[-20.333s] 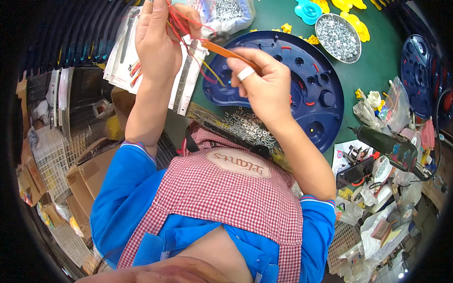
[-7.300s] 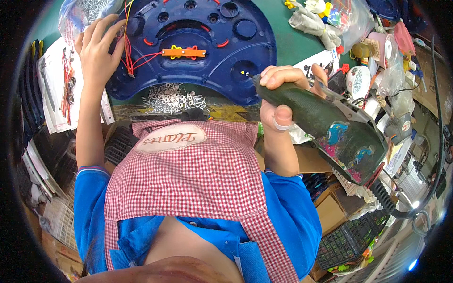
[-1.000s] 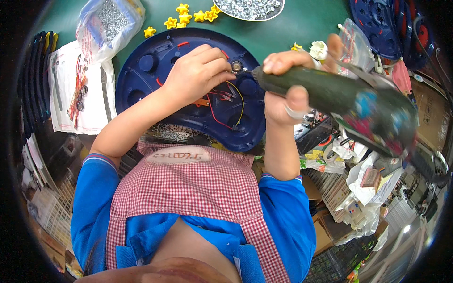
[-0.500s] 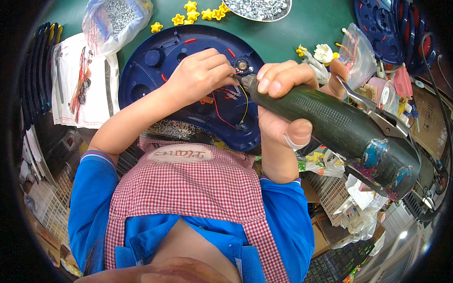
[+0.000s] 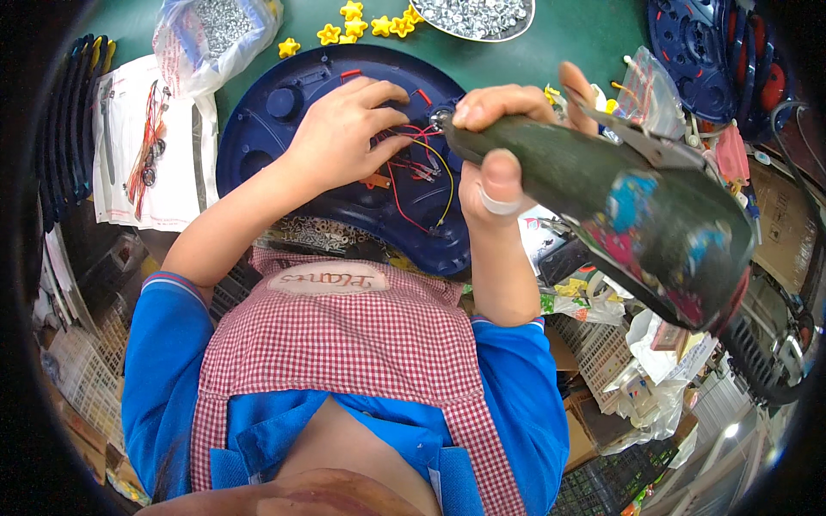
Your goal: The person uses a soldering iron to attach small decorative plastic pieces to a blue plastic base with wires. They repeatedly pick up components, position them, and apply heat to secure them in place.
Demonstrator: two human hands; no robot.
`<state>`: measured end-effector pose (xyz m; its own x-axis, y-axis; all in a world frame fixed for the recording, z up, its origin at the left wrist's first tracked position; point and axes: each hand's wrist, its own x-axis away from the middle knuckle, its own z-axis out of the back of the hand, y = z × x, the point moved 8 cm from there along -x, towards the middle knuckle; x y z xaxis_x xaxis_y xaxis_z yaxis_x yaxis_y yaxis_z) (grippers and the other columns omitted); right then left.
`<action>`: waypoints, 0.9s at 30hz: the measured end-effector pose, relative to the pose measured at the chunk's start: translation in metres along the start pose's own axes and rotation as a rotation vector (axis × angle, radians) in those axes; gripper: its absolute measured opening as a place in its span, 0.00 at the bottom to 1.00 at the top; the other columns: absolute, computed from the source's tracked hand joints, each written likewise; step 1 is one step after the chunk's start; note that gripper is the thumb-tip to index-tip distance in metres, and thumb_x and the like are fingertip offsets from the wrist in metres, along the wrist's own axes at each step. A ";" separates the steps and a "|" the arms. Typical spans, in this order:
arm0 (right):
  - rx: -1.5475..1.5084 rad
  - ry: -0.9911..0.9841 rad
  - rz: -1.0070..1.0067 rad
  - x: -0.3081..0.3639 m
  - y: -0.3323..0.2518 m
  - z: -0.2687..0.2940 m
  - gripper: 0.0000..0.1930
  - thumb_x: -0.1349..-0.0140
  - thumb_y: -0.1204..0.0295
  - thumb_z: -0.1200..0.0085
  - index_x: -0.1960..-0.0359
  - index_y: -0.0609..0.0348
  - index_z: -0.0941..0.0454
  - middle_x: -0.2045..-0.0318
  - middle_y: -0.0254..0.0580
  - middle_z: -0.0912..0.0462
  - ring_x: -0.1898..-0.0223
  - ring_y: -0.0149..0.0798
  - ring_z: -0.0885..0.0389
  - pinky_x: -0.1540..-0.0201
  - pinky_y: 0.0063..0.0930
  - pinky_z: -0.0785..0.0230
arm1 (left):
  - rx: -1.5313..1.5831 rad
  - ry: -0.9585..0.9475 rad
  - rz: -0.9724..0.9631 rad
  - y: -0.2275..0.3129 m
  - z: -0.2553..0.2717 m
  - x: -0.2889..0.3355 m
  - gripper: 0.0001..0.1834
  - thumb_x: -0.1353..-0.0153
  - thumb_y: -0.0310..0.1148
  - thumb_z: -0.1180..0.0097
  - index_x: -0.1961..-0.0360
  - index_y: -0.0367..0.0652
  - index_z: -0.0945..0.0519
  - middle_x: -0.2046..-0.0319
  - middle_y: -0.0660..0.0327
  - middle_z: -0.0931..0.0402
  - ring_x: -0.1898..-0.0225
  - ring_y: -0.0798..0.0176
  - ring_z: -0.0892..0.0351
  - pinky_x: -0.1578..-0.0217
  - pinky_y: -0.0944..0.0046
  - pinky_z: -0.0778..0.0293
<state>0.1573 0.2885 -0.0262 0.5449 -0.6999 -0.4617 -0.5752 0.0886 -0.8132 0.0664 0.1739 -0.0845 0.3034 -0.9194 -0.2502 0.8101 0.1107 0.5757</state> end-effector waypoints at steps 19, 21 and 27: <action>0.064 0.102 -0.003 -0.003 -0.022 0.050 0.27 0.42 0.43 0.49 0.66 0.60 0.24 0.74 0.41 0.23 0.72 0.39 0.26 0.61 0.35 0.32 | -0.058 0.136 -0.132 0.009 0.022 0.020 0.13 0.56 0.28 0.35 0.66 0.45 0.18 0.58 0.63 0.24 0.57 0.61 0.23 0.55 0.60 0.26; 0.125 0.135 0.111 0.001 -0.038 0.083 0.28 0.37 0.46 0.55 0.65 0.65 0.26 0.72 0.44 0.24 0.68 0.40 0.24 0.59 0.37 0.31 | -0.084 0.022 -0.240 0.027 0.008 0.017 0.15 0.56 0.29 0.36 0.63 0.46 0.18 0.55 0.64 0.25 0.53 0.63 0.25 0.53 0.62 0.29; 0.793 0.287 0.022 0.031 -0.044 0.110 0.33 0.38 0.72 0.42 0.36 0.68 0.47 0.63 0.51 0.22 0.61 0.37 0.23 0.56 0.36 0.26 | -0.272 -0.121 -0.291 0.039 -0.006 0.013 0.16 0.53 0.31 0.42 0.59 0.45 0.20 0.55 0.65 0.26 0.51 0.64 0.28 0.53 0.65 0.33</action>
<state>0.2669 0.3411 -0.0439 0.3005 -0.8359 -0.4593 0.0731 0.5003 -0.8628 0.1052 0.1682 -0.0696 -0.0055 -0.9629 -0.2696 0.9613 -0.0794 0.2638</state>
